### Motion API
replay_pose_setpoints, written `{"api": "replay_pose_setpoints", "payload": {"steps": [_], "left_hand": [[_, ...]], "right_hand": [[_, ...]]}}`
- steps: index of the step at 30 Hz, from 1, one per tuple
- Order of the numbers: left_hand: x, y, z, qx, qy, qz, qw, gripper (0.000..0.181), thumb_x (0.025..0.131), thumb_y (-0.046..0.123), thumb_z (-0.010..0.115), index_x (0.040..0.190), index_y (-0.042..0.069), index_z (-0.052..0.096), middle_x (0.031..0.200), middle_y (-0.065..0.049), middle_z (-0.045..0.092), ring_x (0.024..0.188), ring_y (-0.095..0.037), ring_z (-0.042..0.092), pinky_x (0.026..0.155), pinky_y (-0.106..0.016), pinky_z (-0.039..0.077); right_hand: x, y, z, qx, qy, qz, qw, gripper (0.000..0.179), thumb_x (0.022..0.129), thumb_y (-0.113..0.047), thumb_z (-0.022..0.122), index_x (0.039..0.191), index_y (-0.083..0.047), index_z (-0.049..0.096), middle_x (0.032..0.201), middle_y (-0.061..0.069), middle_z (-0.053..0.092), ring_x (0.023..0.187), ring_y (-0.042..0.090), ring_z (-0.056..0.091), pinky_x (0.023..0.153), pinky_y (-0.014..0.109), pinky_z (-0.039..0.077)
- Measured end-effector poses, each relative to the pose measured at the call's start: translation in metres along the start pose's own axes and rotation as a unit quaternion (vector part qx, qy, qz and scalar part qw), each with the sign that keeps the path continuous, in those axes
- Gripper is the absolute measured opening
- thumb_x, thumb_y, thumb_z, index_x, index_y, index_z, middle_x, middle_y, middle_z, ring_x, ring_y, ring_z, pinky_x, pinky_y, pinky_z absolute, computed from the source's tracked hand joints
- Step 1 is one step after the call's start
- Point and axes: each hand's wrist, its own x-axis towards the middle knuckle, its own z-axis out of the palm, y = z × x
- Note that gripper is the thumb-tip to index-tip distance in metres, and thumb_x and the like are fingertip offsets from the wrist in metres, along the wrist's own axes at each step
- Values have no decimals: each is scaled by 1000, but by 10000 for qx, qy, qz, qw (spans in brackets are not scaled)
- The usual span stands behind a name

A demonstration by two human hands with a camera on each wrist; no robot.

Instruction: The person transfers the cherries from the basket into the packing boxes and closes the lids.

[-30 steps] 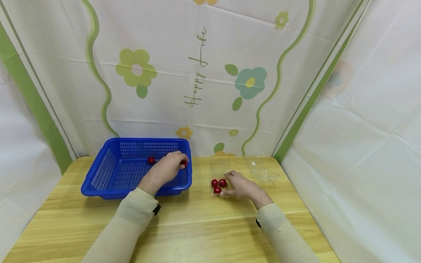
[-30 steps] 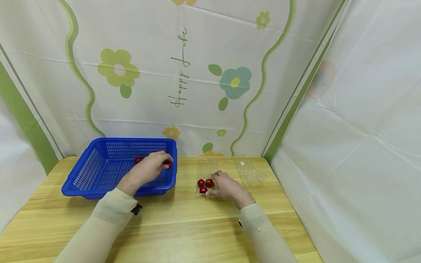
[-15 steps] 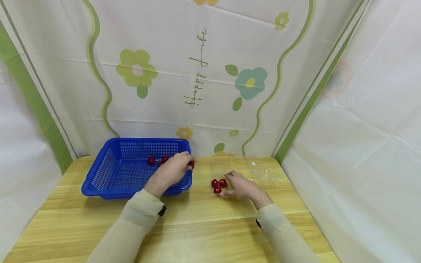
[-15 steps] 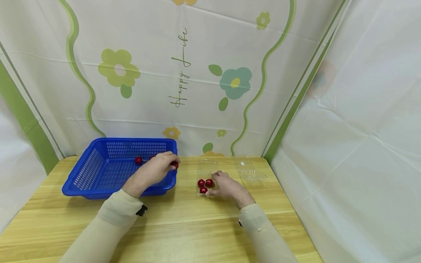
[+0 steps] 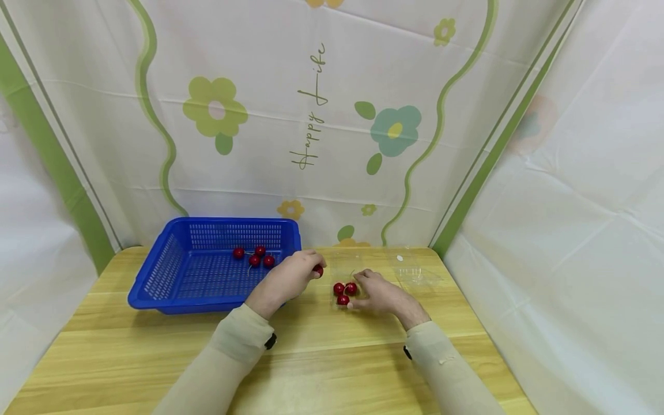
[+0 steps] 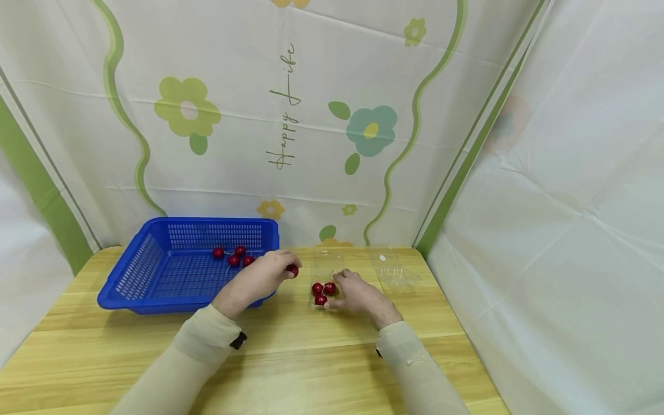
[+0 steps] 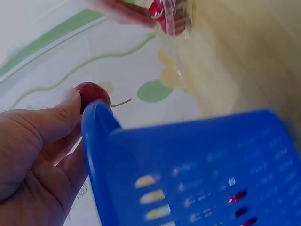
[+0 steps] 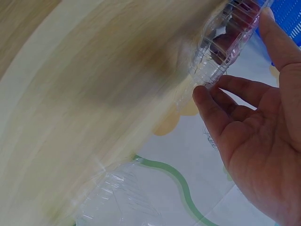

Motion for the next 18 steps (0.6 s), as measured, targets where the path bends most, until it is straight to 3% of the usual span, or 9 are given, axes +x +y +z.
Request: {"api": "replay_pose_setpoints", "payload": {"steps": [14,16,18], "left_hand": [[12,10,35,-30,-111,434,9990,14,112,4,76,126,2,81,126,-13,81,117,-29,81,104,-42,71],[15,10,42,-31,-148,488,9987,16,111,3,77,127,2,81,127,-13,81,118,-30,81,105,-43,72],[23,-1,61,64,-82,638,9979,18,112,6,78,130,3,80,129,-11,81,121,-28,81,106,-40,71]], "right_hand": [[0,-1,-1,2,11,-33,10000,90,107,-46,89,170,7,54,175,29,55,163,48,55,136,62,51],[0,-2,-1,16,16,-33,10000,89,107,-45,89,170,6,54,174,28,56,163,47,55,136,62,51],[-1,-2,-2,21,22,-42,10000,88,107,-45,89,171,6,54,174,28,56,163,47,55,136,61,51]]}}
